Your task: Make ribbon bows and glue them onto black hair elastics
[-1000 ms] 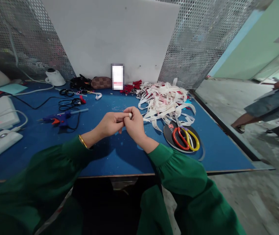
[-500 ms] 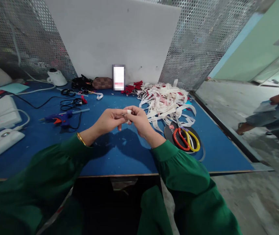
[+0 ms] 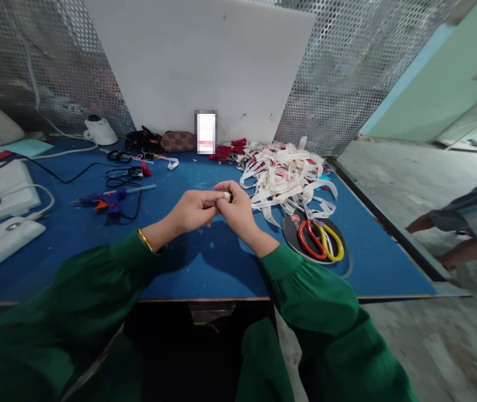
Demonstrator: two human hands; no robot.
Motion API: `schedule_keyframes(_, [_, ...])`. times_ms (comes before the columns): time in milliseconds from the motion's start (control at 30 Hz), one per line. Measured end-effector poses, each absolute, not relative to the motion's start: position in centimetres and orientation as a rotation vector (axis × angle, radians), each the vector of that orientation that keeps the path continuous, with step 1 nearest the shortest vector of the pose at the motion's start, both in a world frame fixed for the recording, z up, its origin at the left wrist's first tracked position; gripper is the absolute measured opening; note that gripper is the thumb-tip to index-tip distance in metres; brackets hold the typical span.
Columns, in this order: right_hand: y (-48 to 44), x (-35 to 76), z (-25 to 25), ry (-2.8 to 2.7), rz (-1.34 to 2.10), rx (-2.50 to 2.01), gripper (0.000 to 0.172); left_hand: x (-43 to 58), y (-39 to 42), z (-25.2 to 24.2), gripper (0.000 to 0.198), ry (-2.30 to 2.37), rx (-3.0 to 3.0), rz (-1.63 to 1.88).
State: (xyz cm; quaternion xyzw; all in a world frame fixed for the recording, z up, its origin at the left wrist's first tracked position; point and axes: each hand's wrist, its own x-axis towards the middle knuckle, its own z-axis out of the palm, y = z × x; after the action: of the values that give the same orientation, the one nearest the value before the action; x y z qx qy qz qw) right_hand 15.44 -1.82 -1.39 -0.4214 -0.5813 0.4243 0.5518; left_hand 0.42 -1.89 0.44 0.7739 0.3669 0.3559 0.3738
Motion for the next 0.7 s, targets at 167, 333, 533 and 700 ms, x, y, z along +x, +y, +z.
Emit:
schedule_keyframes(167, [-1.7, 16.0, -0.8, -1.298, 1.304, -0.949, 0.023, 0.4, -1.8, 0.5, 0.030, 0.868, 1.836, 0.903])
schedule_keyframes(333, [-1.0, 17.0, 0.2, -1.080, 1.700, -0.724, 0.019, 0.1, -1.4, 1.2, 0.036, 0.773, 1.573, 0.977])
schedule_keyframes(533, [-0.6, 17.0, 0.0, -0.818, 1.913, -0.581, 0.021, 0.0, -1.9, 2.0, 0.041, 0.741, 1.445, 0.970])
schedule_keyframes(700, [-0.9, 16.9, -0.2, -0.819, 1.919, -0.603, 0.012, 0.1, -1.9, 1.8, 0.045, 0.706, 1.414, 0.960])
